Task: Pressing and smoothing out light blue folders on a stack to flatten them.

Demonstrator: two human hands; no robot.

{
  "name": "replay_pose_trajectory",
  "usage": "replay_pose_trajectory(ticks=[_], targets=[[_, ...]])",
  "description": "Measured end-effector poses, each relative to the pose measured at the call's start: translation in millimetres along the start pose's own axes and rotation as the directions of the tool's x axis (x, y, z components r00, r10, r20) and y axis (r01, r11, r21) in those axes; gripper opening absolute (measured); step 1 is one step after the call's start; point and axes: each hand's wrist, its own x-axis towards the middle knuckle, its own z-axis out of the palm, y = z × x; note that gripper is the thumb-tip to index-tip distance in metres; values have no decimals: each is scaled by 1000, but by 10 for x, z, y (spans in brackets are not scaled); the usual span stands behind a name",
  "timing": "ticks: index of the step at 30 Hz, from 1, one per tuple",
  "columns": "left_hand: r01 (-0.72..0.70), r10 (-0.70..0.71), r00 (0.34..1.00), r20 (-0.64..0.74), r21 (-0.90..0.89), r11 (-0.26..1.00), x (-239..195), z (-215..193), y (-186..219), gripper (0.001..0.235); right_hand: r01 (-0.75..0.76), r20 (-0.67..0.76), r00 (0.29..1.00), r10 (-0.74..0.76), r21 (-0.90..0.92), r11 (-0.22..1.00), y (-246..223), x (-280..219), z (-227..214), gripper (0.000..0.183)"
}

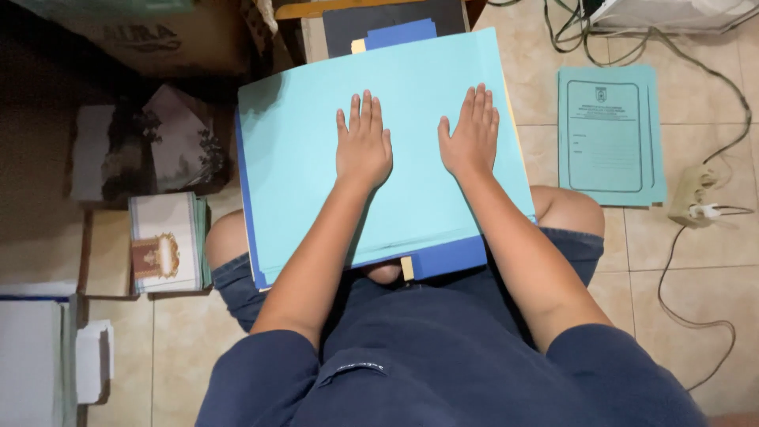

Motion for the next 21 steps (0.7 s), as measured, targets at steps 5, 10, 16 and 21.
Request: replay_pose_trajectory(ticks=[5,10,16,21], targets=[[79,-88,990,-108,-82,993,-136,64,-63,57,-20,-43,999,20,7,1000,85,-305,29,66],[144,-167,963,-209,-122,982,-47,178,-134,57,-73,-38,997,74,23,997,340,-843,81,70],[147,-169,970,-173,-133,980,-39,242,-104,59,40,-44,998,-35,104,994,183,-1055,286,73],[122,-158,958,-240,-156,980,-21,227,-152,60,392,67,919,-389,-34,919,-539,-391,463,70]])
